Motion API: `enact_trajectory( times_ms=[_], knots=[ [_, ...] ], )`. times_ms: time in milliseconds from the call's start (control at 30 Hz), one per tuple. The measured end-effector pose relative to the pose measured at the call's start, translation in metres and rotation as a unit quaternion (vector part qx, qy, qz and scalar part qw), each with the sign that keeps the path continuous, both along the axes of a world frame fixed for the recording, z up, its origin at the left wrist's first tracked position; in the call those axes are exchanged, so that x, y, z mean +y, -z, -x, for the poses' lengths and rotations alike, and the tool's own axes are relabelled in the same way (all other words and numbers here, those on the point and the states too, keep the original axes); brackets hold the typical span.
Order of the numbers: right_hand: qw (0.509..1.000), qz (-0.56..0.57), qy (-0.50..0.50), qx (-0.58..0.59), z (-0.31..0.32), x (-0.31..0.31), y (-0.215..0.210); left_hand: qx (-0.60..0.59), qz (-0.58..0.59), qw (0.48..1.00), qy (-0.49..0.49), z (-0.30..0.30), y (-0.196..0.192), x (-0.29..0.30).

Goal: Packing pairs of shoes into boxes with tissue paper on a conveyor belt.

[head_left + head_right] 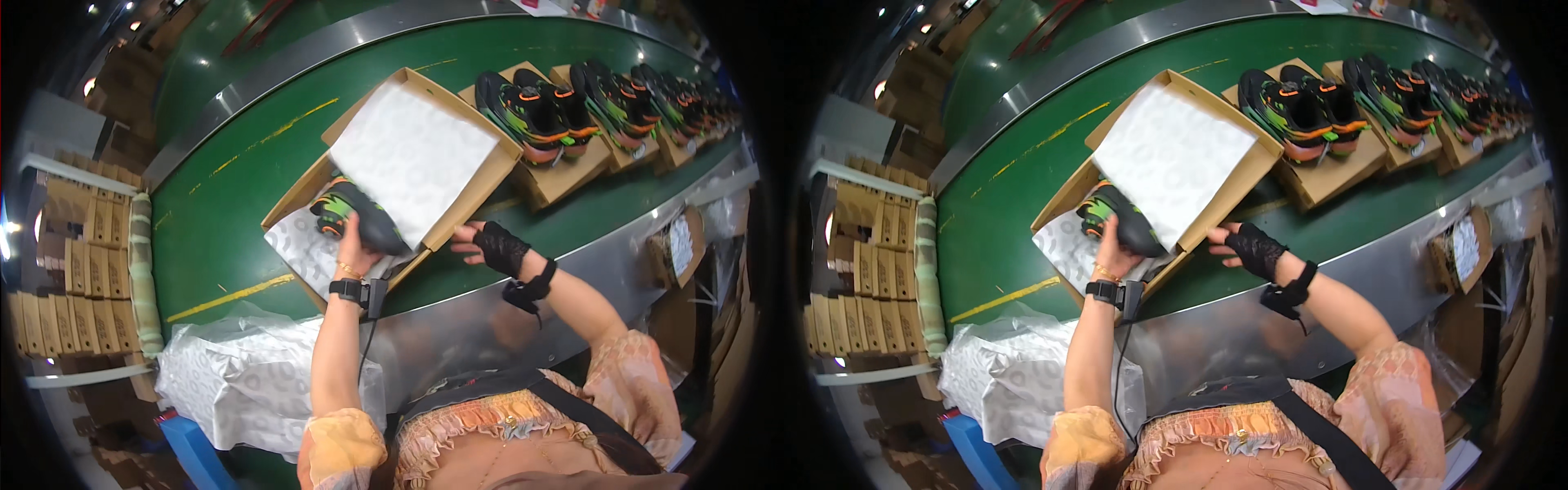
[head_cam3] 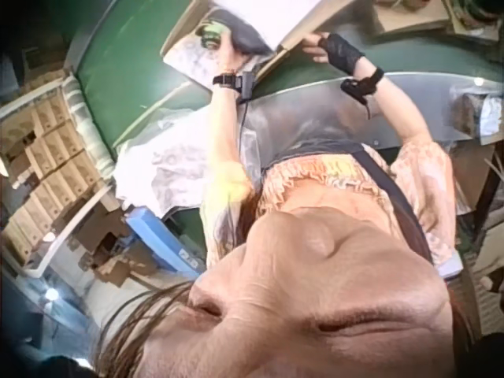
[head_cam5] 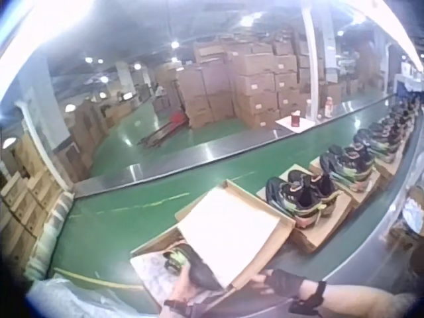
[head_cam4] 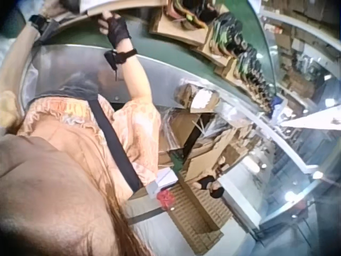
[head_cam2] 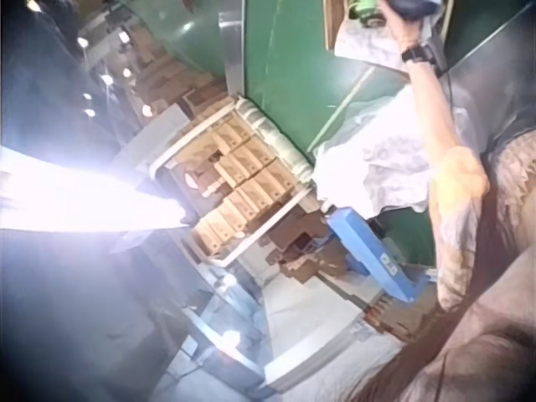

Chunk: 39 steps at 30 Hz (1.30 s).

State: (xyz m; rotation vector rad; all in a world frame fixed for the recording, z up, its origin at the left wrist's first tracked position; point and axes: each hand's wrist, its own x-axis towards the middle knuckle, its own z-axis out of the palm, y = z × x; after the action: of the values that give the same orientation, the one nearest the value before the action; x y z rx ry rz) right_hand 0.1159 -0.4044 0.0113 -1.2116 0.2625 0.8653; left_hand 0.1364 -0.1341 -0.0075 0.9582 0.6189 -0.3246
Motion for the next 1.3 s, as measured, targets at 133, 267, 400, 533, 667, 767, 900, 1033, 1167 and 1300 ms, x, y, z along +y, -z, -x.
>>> enact_trajectory(
  times_ms=[133,267,400,533,667,767,900,1033,1167,1300],
  knots=[
    [0.981,-0.107,0.154,-0.048,-0.009,0.032,0.024,0.057,0.0,0.986,0.156,-0.002,0.001,0.001],
    [0.87,0.24,0.189,-0.388,0.008,0.021,0.016,-0.049,-0.063,0.991,0.108,0.033,-0.02,0.001],
    [0.582,0.44,0.138,-0.67,0.02,0.017,-0.014,-0.149,-0.163,0.972,-0.078,0.091,-0.038,0.018],
    [0.492,0.545,-0.082,-0.674,0.044,-0.009,0.023,-0.047,-0.295,0.95,-0.089,0.103,-0.017,-0.012],
    [0.501,0.561,-0.144,-0.643,0.05,-0.002,0.016,-0.129,-0.441,0.886,0.056,0.091,0.02,-0.01],
    [0.511,0.564,-0.146,-0.633,0.052,-0.011,0.014,-0.149,-0.497,0.854,0.028,0.098,0.021,-0.025],
    [0.511,0.548,-0.113,-0.652,0.063,-0.02,0.035,-0.217,-0.532,0.817,-0.052,0.105,0.023,-0.041],
    [0.525,0.579,-0.152,-0.606,0.054,-0.016,0.005,-0.106,-0.453,0.877,0.12,0.075,0.01,-0.022],
    [0.521,0.556,-0.156,-0.629,0.072,-0.035,0.017,-0.292,-0.532,0.795,-0.009,0.114,0.013,-0.057],
    [0.542,0.563,-0.141,-0.608,0.067,-0.027,0.023,-0.238,-0.526,0.816,0.02,0.096,0.02,-0.042]
  ],
)
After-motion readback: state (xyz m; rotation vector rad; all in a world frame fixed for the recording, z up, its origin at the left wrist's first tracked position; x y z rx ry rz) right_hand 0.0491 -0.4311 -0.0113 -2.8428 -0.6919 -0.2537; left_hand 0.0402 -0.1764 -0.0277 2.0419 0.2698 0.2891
